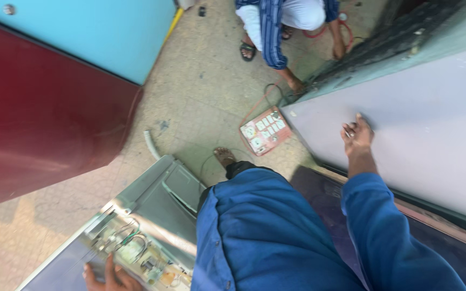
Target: The person repairs a washing machine by removing a white plastic component, inspecting it, and reinstalling it. They then use pliers to cut a wire inside the machine's control panel.
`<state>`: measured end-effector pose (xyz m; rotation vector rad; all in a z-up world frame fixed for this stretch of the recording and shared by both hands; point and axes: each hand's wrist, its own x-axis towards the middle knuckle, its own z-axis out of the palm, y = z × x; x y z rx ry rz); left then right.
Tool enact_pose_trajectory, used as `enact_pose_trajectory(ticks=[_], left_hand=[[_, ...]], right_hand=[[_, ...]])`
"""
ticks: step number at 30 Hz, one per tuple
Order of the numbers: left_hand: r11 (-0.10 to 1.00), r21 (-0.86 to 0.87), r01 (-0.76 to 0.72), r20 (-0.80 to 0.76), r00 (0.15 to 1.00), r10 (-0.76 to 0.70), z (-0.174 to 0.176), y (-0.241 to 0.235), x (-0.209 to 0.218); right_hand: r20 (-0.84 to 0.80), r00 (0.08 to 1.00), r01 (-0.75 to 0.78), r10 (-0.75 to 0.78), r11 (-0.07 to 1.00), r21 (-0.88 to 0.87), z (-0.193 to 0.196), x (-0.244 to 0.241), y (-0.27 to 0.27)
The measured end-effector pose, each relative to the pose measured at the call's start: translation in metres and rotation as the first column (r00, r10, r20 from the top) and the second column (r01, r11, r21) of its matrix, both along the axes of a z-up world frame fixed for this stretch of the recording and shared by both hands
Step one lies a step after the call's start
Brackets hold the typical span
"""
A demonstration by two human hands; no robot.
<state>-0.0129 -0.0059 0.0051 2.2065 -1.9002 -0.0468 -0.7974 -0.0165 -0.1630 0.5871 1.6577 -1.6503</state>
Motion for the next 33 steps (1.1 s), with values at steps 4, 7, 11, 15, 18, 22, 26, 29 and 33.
enact_pose_trajectory(ticks=[4, 7, 11, 15, 18, 22, 26, 29, 33], left_hand=[[0.999, 0.022, -0.048, 0.045, 0.998, 0.047, 0.001, 0.005, 0.000], [0.993, -0.090, -0.077, -0.013, 0.997, 0.076, -0.002, 0.000, -0.005], [0.998, 0.046, -0.050, 0.065, 0.997, 0.047, 0.004, 0.000, -0.001], [0.997, 0.059, -0.042, 0.099, 0.994, 0.036, 0.003, -0.001, -0.002], [0.998, 0.038, -0.058, 0.047, 0.997, 0.057, 0.002, 0.003, -0.001], [0.999, 0.008, -0.033, 0.043, 0.999, 0.033, -0.003, 0.005, 0.006], [0.998, 0.039, -0.046, 0.050, 0.998, 0.045, -0.007, 0.007, 0.012], [0.999, -0.019, 0.035, 0.013, 0.999, -0.035, -0.007, -0.001, 0.006], [1.000, -0.012, -0.015, -0.011, 1.000, 0.014, 0.012, 0.006, -0.002]], right_hand=[[-0.103, 0.994, 0.027, -0.034, 0.997, -0.068, -0.002, 0.026, 0.018], [-0.025, 0.966, -0.259, 0.258, 0.964, -0.064, 0.001, 0.029, 0.031], [0.018, 0.989, -0.143, 0.145, 0.984, -0.103, -0.003, 0.038, 0.025], [-0.010, 0.987, -0.162, 0.162, 0.986, 0.025, 0.008, 0.038, 0.031], [-0.009, 0.983, -0.181, 0.182, 0.980, 0.077, 0.016, 0.042, 0.025], [-0.184, 0.960, -0.133, 0.212, 0.921, 0.366, 0.013, 0.046, 0.020], [-0.373, 0.824, -0.233, 0.427, 0.855, 0.462, 0.001, 0.042, 0.022], [-0.408, 0.768, -0.319, 0.494, 0.847, 0.425, 0.001, 0.030, 0.022], [-0.418, 0.743, -0.346, 0.523, 0.834, 0.430, 0.001, 0.037, 0.021]])
